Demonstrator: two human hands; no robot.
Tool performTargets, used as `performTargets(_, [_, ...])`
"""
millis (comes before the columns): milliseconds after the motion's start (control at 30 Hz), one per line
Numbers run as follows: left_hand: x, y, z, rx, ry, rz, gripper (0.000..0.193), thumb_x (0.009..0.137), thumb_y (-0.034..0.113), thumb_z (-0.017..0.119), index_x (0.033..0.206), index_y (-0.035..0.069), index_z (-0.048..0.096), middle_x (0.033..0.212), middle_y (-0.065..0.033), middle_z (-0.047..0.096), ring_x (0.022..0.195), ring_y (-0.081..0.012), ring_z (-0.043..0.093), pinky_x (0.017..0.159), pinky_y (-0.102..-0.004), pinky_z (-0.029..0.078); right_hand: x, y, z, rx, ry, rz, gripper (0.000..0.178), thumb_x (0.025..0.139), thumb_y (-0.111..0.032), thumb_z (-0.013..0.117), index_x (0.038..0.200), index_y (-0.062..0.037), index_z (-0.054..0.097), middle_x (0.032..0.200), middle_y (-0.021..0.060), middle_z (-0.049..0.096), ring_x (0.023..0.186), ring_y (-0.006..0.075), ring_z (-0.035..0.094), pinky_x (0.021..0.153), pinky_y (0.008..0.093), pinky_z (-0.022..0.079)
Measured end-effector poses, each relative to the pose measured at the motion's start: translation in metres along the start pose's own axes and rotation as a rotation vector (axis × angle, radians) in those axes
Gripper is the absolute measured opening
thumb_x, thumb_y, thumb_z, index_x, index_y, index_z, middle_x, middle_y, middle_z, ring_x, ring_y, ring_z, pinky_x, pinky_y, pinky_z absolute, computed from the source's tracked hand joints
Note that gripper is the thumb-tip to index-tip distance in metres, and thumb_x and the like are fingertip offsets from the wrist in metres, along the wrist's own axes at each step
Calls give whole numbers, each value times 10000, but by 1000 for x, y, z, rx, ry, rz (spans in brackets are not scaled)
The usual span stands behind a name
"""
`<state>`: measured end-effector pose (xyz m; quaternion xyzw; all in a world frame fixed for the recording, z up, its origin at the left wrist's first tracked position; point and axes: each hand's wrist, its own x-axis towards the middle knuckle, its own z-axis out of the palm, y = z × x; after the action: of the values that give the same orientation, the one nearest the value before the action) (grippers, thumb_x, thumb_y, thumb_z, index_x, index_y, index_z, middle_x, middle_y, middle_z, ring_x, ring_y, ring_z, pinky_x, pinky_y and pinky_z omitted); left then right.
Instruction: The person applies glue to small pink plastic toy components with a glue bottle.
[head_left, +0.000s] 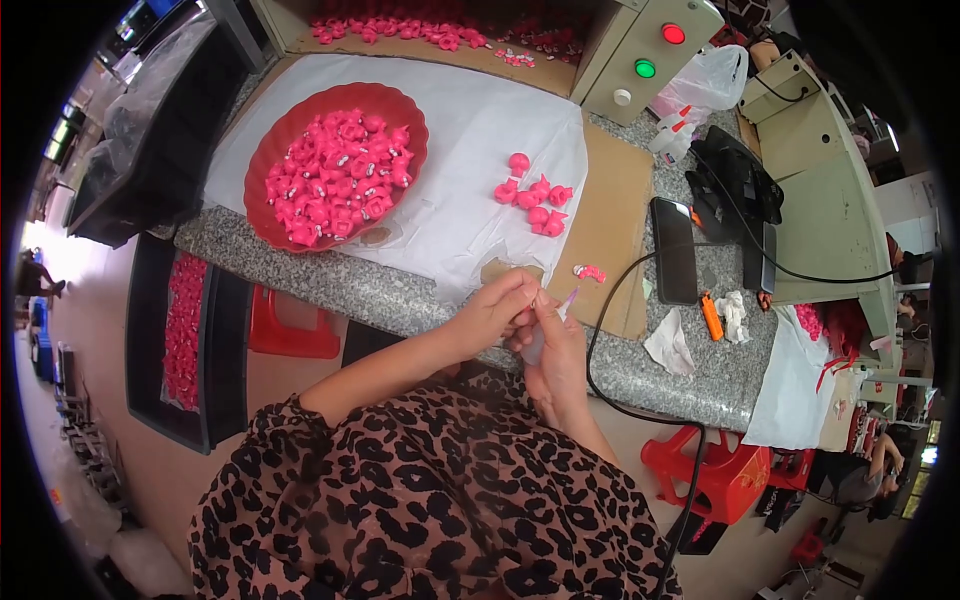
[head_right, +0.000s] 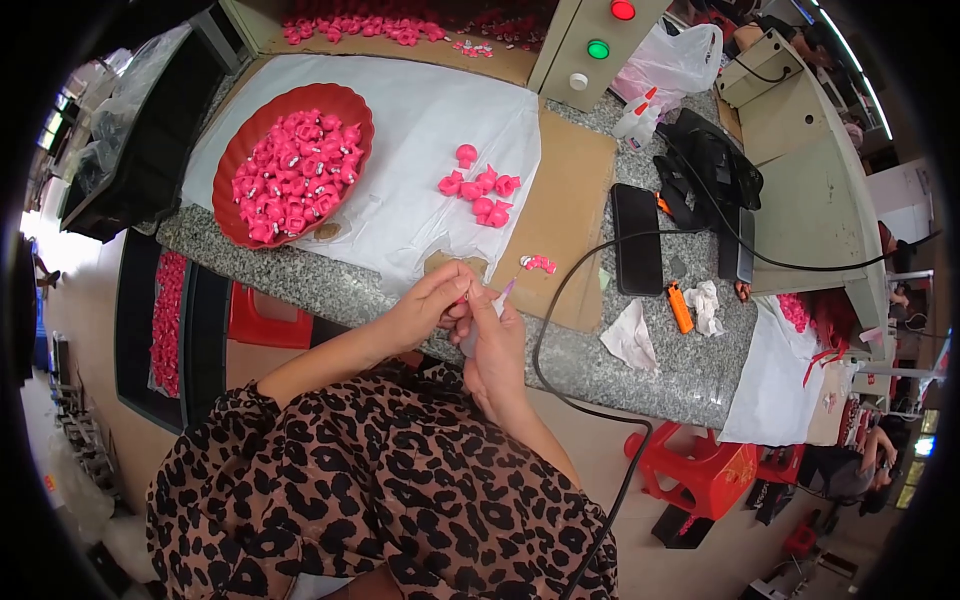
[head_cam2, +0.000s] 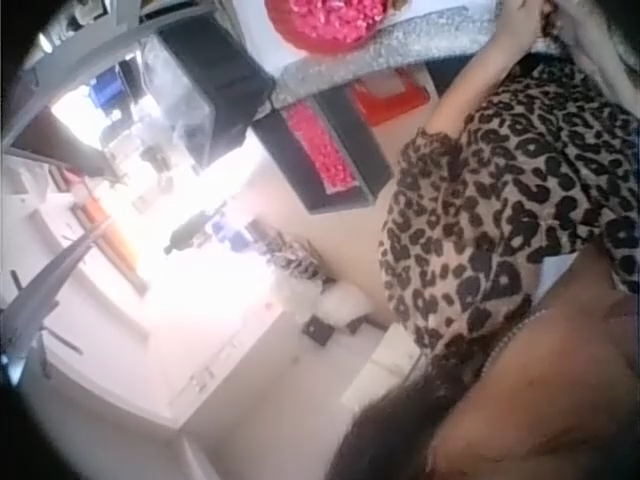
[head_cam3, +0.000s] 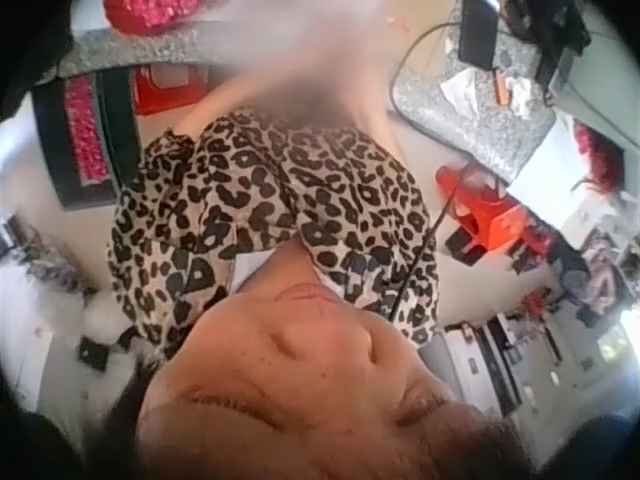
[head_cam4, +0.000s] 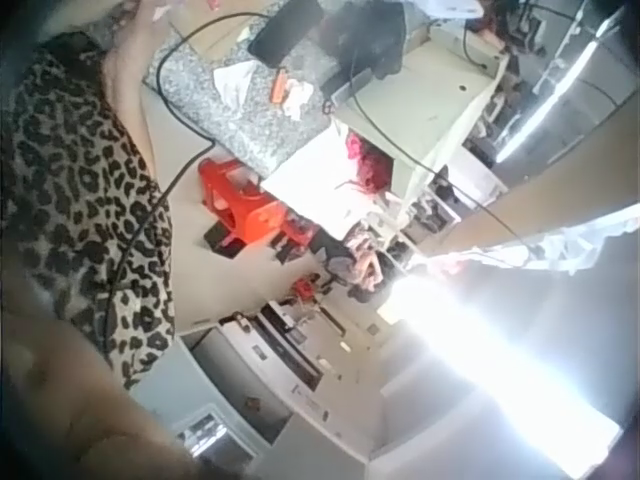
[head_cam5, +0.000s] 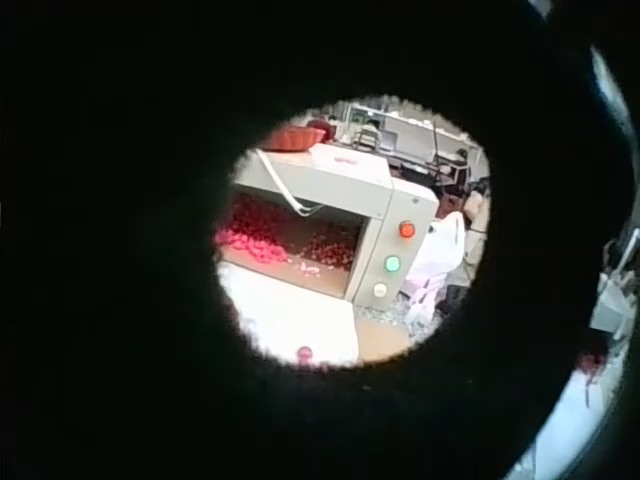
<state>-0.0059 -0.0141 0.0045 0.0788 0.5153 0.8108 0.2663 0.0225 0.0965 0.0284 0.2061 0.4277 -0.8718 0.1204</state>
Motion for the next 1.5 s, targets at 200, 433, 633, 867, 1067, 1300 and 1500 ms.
performTargets(200, [3, 10, -17, -931, -221, -353, 227, 882, 249, 304, 865, 75, 449, 559, 22, 321, 379, -64, 232, 338, -184, 176, -7, -16, -1, -10, -61, -99, 175, 838, -214, 514, 881, -45, 506, 634, 18, 475, 551, 96, 427, 507, 226, 352])
performTargets(433, [0, 13, -19, -1099, -329, -425, 220, 883, 274, 306, 857, 84, 414, 581, 10, 328, 360, -67, 221, 320, -192, 152, -2, -17, -10, 0, -14, -63, 170, 838, -199, 499, 884, -34, 498, 604, 18, 445, 542, 103, 415, 502, 232, 345])
performTargets(633, [-1, 16, -23, -1096, -301, -404, 285, 887, 344, 308, 847, 82, 411, 586, 3, 336, 366, -66, 241, 318, -190, 151, 0, -17, -15, 1, -42, -37, 172, 824, -196, 520, 878, -34, 499, 608, 14, 447, 537, 100, 417, 491, 226, 345])
performTargets(867, [-4, 12, -6, -515, -64, -241, 254, 902, 342, 313, 880, 104, 402, 641, -5, 410, 469, -79, 376, 396, -179, 263, -2, -10, 1, -79, -35, -23, 158, 824, -198, 537, 879, -53, 510, 639, -5, 465, 544, 73, 419, 487, 204, 340])
performTargets(1067, [-5, 7, 7, -215, 87, -146, 210, 906, 331, 328, 907, 126, 374, 693, -22, 442, 584, -110, 475, 485, -203, 363, 2, -4, 0, -76, 4, 3, 181, 826, -232, 542, 875, -60, 515, 635, -15, 466, 543, 61, 410, 485, 195, 335])
performTargets(1300, [-7, 6, 10, -209, 165, -130, 221, 908, 334, 320, 914, 117, 365, 698, -17, 423, 569, -109, 452, 491, -210, 359, -1, 1, 7, -112, 72, -79, 182, 812, -224, 567, 847, -55, 509, 629, -13, 486, 518, 52, 411, 473, 179, 326])
performTargets(1500, [-7, 8, 10, -220, 139, -106, 226, 908, 336, 321, 909, 114, 360, 692, -14, 416, 561, -107, 445, 486, -201, 351, -1, -1, 8, -154, 73, -54, 164, 808, -232, 566, 819, -79, 509, 638, -20, 464, 536, 67, 402, 491, 201, 322])
